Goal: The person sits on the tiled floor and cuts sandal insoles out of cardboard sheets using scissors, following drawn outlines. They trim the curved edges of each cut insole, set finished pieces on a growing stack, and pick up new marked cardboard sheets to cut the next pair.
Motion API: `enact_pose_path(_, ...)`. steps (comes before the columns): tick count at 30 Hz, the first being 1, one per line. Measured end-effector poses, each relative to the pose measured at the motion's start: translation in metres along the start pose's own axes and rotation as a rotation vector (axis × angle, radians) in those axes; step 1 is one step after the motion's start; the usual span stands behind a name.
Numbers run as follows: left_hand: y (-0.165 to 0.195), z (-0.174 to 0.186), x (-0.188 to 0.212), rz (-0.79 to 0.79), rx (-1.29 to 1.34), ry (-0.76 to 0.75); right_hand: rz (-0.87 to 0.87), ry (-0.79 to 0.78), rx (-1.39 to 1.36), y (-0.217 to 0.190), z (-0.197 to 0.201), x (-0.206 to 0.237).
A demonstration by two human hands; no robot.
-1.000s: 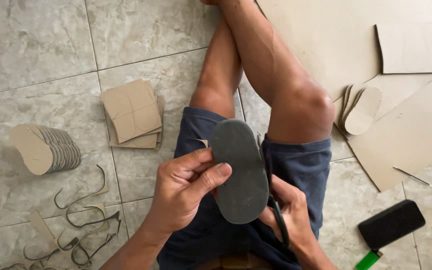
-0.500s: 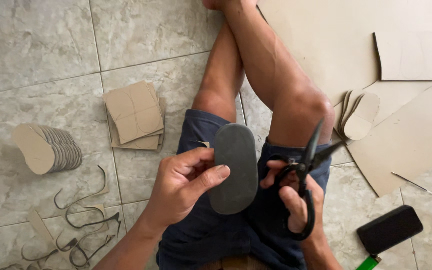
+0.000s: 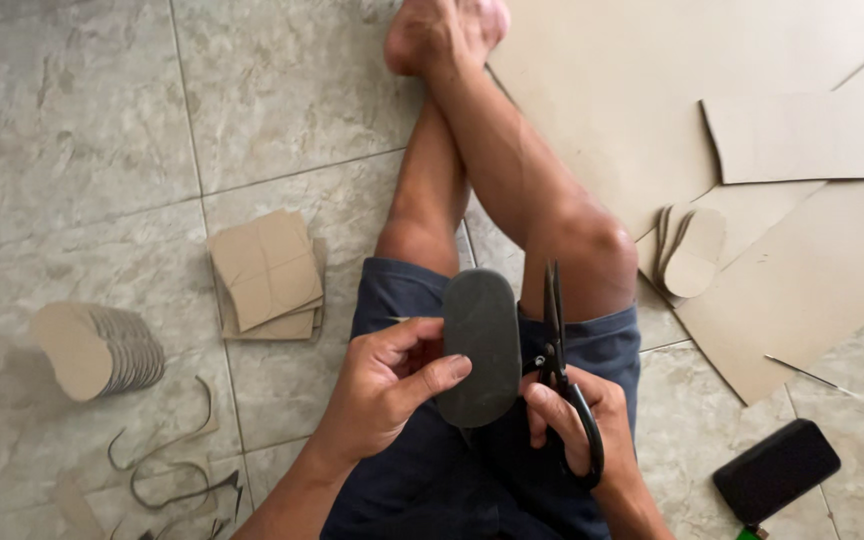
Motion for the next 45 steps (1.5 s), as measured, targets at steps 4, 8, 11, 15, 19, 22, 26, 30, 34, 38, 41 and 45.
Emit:
enact_pose_path(4, 0.0, -0.011, -0.004, 0.009, -0.048, -0.019, -0.051, -0.015, -0.136, 0.007, 0.007, 0.0)
enact_pose_path(8, 0.018, -0.027, 0.001, -0.458, -0.5, -0.049, -0.12, -0.028, -0.391, 0.02, 0.013, 0.004)
enact_pose_path(11, 0.029, -0.048, 0.015, -1.012, -0.797, -0.126, -0.24, 0.078, -0.694, 0.029, 0.021, 0.006)
enact_pose_path(15, 0.024, -0.061, 0.017, -1.04, -0.898, -0.017, -0.035, 0.103, -0.302, 0.018, 0.036, 0.014)
enact_pose_path(19, 0.005, -0.037, 0.008, -0.806, -0.906, 0.049, 0.156, 0.305, -0.154, 0.006, 0.05, 0.02)
enact_pose_path(22, -0.026, -0.017, 0.004, -0.729, -1.195, -0.175, 0.215, 0.379, -0.166, 0.003, 0.063, 0.016)
enact_pose_path(26, -0.063, -0.001, 0.006, -0.759, -1.393, -0.309, 0.26, 0.749, 0.244, -0.003, 0.113, 0.023)
enact_pose_path(30, -0.072, 0.007, 0.004, -0.786, -1.341, -0.394, 0.554, 1.03, -0.032, -0.018, 0.178, 0.041)
enact_pose_path(34, -0.082, 0.011, 0.0, -0.785, -1.356, -0.419, 0.765, 0.995, -0.157, -0.024, 0.223, 0.004)
enact_pose_path(38, -0.099, 0.031, -0.003, -0.796, -1.204, -0.344, 0.309, 0.746, 0.018, 0.002, 0.231, -0.062)
enact_pose_path(41, -0.103, 0.064, -0.013, -0.772, -0.918, -0.306, 0.052, 0.68, 0.122, 0.032, 0.198, -0.071)
enact_pose_path(45, -0.09, 0.099, -0.015, -0.374, 0.049, -0.43, 0.001, 0.628, 0.024, 0.034, 0.142, -0.046)
Point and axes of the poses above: each hand's wrist, its own x-axis away from the middle knuckle, its own z-axis out of the back of the hand, y = z × x, the point moved 3 cm from there along -x, towards the middle knuckle, and after that the axes turned 7 degrees about y, right-handed, at the moved point
